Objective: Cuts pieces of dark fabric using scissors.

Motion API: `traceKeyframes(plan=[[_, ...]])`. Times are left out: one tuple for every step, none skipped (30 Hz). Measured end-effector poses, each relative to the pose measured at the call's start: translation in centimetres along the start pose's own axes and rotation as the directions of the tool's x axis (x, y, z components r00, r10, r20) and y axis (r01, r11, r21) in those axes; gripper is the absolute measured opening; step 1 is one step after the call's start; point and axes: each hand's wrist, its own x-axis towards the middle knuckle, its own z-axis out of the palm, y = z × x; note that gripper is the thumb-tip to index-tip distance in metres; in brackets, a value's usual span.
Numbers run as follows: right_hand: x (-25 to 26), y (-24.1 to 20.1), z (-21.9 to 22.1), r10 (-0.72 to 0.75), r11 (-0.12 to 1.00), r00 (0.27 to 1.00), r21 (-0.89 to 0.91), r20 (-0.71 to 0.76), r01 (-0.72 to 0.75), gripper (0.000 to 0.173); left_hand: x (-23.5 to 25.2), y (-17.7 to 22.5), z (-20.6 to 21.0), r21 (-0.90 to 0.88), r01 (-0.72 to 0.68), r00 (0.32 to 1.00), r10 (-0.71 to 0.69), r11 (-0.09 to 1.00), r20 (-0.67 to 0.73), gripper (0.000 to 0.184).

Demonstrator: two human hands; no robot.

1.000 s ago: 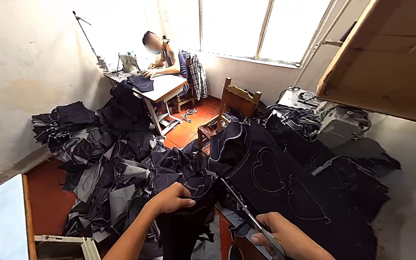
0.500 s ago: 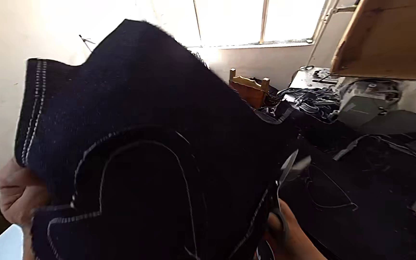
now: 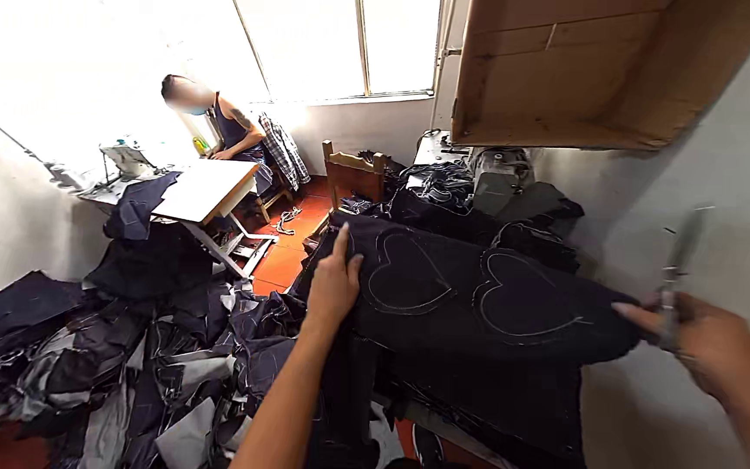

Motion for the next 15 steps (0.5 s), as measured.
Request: traceKeyframes(plan=[[0.4,2.5,1.0,0.105,0.982,0.994,-0.162,0.044,-0.096,0.036,0.1,-1.2,2.7,0.042,0.065,0.995,-0.068,0.997,0.073,0.059],[0.2,4.5,2.0,0.191,0.946,0.979,-0.280,0.067,-0.165,0.043,-0.1,-2.3,4.6,0.080,0.102,0.989,-0.110,0.992,0.101,0.060],[-0.7,5.7,3.0,0.218,0.925,0.973,-0.333,0.072,-0.183,0.047,-0.3,-3.2,5.6,0.098,0.123,0.987,-0.132,0.988,0.092,0.062],[-1.9,6.1,4.0,0.193,0.931,0.979,-0.328,0.066,-0.161,0.046,-0.4,-3.7,5.8,0.092,0.139,0.986,-0.146,0.986,0.073,0.067],[-3.5,5.7,5.0,0.141,0.951,0.989,-0.284,0.053,-0.121,0.046,-0.5,-4.1,5.7,0.083,0.142,0.987,-0.147,0.986,0.061,0.078],[-5.0,4.9,6.1,0.074,0.973,0.996,-0.221,0.040,-0.063,0.045,-0.4,-4.1,5.5,0.086,0.131,0.988,-0.137,0.988,0.071,0.091],[-6.2,3.6,7.4,0.008,0.988,0.999,-0.153,0.043,-0.002,0.046,-0.2,-3.8,5.3,0.097,0.123,0.986,-0.133,0.988,0.101,0.103],[-7.0,2.1,8.9,-0.054,0.995,0.996,-0.082,0.073,0.060,0.047,0.1,-3.4,5.0,0.112,0.125,0.979,-0.141,0.986,0.150,0.113],[-7.6,0.4,10.5,-0.118,0.992,0.985,-0.021,0.126,0.122,0.053,0.4,-3.2,4.6,0.126,0.126,0.968,-0.150,0.984,0.200,0.119],[-7.8,-1.0,12.0,-0.187,0.982,0.965,0.004,0.184,0.189,0.064,0.4,-3.2,4.3,0.134,0.111,0.960,-0.141,0.985,0.243,0.122],[-7.7,-2.5,13.4,-0.229,0.972,0.944,0.009,0.238,0.234,0.077,0.3,-3.5,4.2,0.127,0.072,0.955,-0.105,0.989,0.276,0.121],[-7.2,-3.9,14.5,-0.246,0.967,0.927,0.013,0.283,0.253,0.085,0.3,-3.8,4.2,0.119,0.016,0.950,-0.053,0.993,0.309,0.119],[-6.4,-5.0,15.7,-0.259,0.964,0.917,0.020,0.303,0.265,0.088,0.3,-4.2,4.0,0.124,-0.032,0.936,-0.014,0.992,0.351,0.118],[-5.6,-5.9,16.6,-0.262,0.963,0.912,0.029,0.314,0.266,0.088,0.4,-4.4,3.8,0.148,-0.064,0.916,-0.001,0.987,0.402,0.120],[-4.7,-6.6,17.4,-0.265,0.963,0.910,0.041,0.318,0.266,0.086,0.5,-4.4,3.6,0.182,-0.077,0.887,-0.016,0.980,0.461,0.123]])
